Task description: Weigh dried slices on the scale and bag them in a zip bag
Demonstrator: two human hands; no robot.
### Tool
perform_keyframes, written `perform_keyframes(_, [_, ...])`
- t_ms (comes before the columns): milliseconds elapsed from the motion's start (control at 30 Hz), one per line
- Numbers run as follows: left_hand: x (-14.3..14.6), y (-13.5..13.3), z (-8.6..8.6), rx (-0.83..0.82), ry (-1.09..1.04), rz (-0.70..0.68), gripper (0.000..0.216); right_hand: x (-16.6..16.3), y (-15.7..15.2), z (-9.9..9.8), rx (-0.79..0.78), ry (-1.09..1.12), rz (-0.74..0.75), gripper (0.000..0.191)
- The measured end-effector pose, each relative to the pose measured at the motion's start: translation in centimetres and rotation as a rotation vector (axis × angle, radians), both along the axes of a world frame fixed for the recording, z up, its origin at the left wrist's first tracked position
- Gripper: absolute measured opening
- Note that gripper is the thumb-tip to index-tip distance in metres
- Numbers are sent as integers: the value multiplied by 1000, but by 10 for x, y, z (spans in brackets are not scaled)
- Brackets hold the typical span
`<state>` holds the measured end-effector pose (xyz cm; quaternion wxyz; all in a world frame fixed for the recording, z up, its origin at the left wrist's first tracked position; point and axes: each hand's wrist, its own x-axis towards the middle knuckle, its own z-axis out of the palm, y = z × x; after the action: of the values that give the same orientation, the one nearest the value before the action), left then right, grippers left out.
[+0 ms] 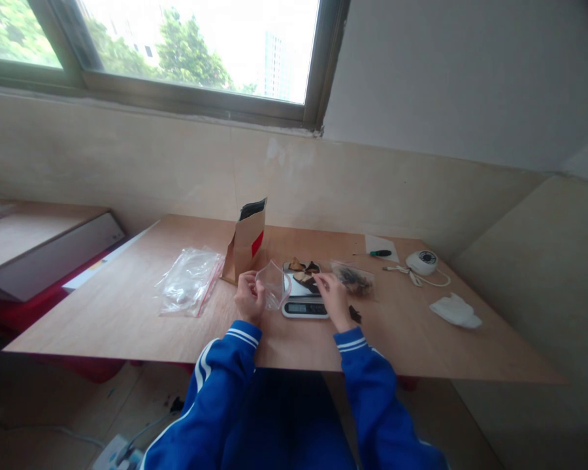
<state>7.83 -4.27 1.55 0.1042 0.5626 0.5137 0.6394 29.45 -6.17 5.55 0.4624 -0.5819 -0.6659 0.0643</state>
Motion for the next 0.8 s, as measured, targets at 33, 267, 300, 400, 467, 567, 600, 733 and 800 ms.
perform_keyframes(33, [0,0,0,1,1,2,10,-1,1,2,-2,36,-12,40])
perform_keyframes(267, [0,2,-4,-5,-4,-4,9,-23,2,35,-5,310,-2,37])
perform_keyframes(300, [-1,2,-4,-8,-4,-5,9,-27,2,39,-14,336,10,38])
perform_keyframes(400, [-1,2,-4,-14,-6,-6,10,-33,4,45,-36,366,14,38])
perform_keyframes(467, [-1,2,-4,-14,-12,-5,10,-31,5,45,-27,336,-6,38])
perform_keyframes(567, [-1,2,-4,-17,-25,-3,11,-24,6,40,28,208,-52,38])
perform_keyframes(600, [-1,2,-3,-19,-32,0,11,-21,6,37,52,152,-65,38])
perform_keyframes(733, [0,2,0,-23,-84,19,13,-10,4,23,94,-56,-87,43])
perform_keyframes(800, [0,2,0,-27,-112,18,13,-9,2,12,77,-130,-69,43])
